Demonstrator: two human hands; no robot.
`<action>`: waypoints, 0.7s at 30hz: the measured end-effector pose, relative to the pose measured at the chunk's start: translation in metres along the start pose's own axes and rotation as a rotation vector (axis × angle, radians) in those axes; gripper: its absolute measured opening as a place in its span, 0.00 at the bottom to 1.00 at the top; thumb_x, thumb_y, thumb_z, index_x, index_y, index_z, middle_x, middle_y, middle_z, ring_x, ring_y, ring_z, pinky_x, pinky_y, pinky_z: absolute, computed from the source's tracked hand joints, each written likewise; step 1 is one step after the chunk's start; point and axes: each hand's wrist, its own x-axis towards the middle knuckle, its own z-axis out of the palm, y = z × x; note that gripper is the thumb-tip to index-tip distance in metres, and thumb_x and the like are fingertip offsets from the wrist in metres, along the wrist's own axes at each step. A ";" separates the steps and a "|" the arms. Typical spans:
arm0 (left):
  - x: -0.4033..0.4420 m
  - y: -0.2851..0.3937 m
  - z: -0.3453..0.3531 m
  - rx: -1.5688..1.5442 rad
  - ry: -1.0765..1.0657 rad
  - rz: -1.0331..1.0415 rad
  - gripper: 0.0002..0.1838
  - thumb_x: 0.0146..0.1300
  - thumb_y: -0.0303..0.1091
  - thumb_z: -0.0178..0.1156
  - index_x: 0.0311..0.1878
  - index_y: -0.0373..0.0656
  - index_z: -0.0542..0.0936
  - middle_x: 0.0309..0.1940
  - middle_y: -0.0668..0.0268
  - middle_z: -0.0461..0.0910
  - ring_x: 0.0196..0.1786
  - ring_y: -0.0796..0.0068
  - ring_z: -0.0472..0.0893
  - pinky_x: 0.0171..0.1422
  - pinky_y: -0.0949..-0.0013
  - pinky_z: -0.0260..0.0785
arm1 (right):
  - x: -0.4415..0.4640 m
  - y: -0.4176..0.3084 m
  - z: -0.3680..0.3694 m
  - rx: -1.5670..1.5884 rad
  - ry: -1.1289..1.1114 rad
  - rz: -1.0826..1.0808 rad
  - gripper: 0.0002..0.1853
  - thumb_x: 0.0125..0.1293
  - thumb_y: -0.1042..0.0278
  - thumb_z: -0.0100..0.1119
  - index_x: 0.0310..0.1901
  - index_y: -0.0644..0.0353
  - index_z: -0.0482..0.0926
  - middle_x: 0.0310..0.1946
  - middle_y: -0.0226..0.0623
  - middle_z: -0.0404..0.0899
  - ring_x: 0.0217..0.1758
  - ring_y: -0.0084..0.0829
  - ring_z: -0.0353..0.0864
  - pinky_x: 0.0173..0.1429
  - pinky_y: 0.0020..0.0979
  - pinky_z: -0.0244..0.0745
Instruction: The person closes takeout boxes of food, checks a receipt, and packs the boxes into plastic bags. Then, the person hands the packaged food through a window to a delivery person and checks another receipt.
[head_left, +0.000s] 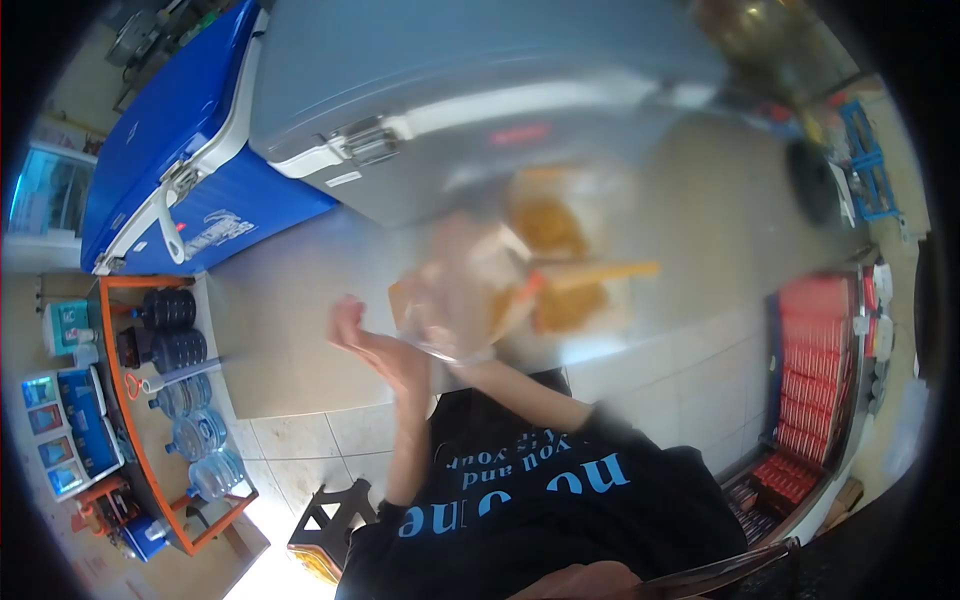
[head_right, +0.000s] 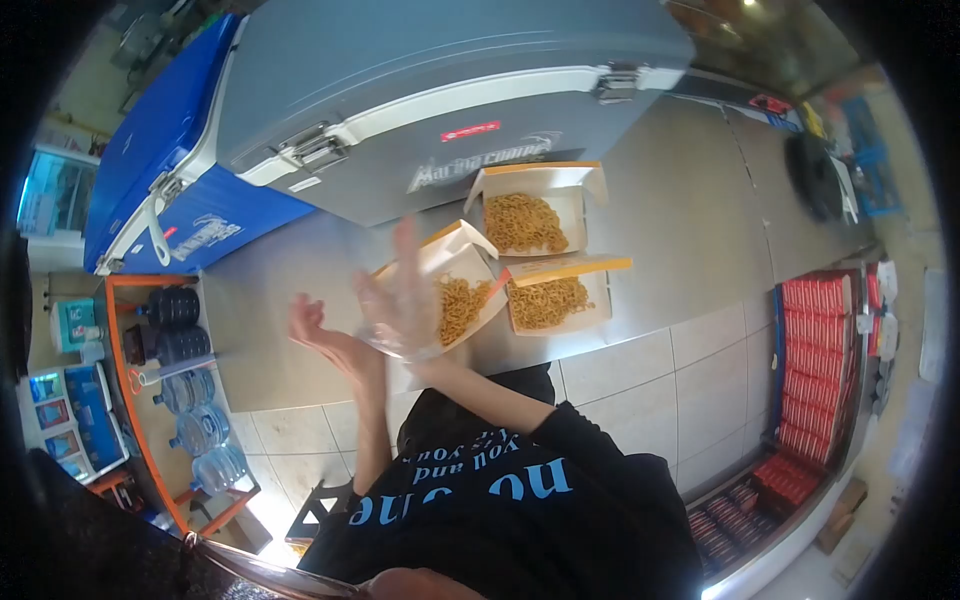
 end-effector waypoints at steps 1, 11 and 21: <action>0.003 -0.021 0.006 -0.108 -0.046 -0.118 0.39 0.46 0.26 0.68 0.62 0.40 0.58 0.44 0.61 0.65 0.35 0.74 0.68 0.38 0.73 0.62 | -0.001 0.000 0.011 -0.044 0.018 0.027 0.37 0.62 0.61 0.56 0.68 0.63 0.50 0.65 0.59 0.53 0.63 0.34 0.65 0.50 0.30 0.70; 0.017 -0.130 0.027 0.008 -0.028 -0.466 0.33 0.42 0.18 0.58 0.57 0.42 0.66 0.34 0.62 0.66 0.26 0.74 0.68 0.30 0.70 0.62 | -0.104 0.010 -0.233 -0.122 0.146 0.447 0.18 0.55 0.60 0.64 0.44 0.63 0.80 0.29 0.45 0.81 0.32 0.30 0.83 0.36 0.26 0.77; 0.020 0.182 0.060 -0.333 -0.869 -0.138 0.40 0.43 0.31 0.70 0.61 0.40 0.64 0.58 0.54 0.65 0.62 0.53 0.65 0.65 0.58 0.57 | -0.073 0.055 -0.407 -0.720 0.441 0.111 0.18 0.58 0.66 0.58 0.50 0.62 0.76 0.32 0.41 0.80 0.26 0.24 0.80 0.31 0.24 0.78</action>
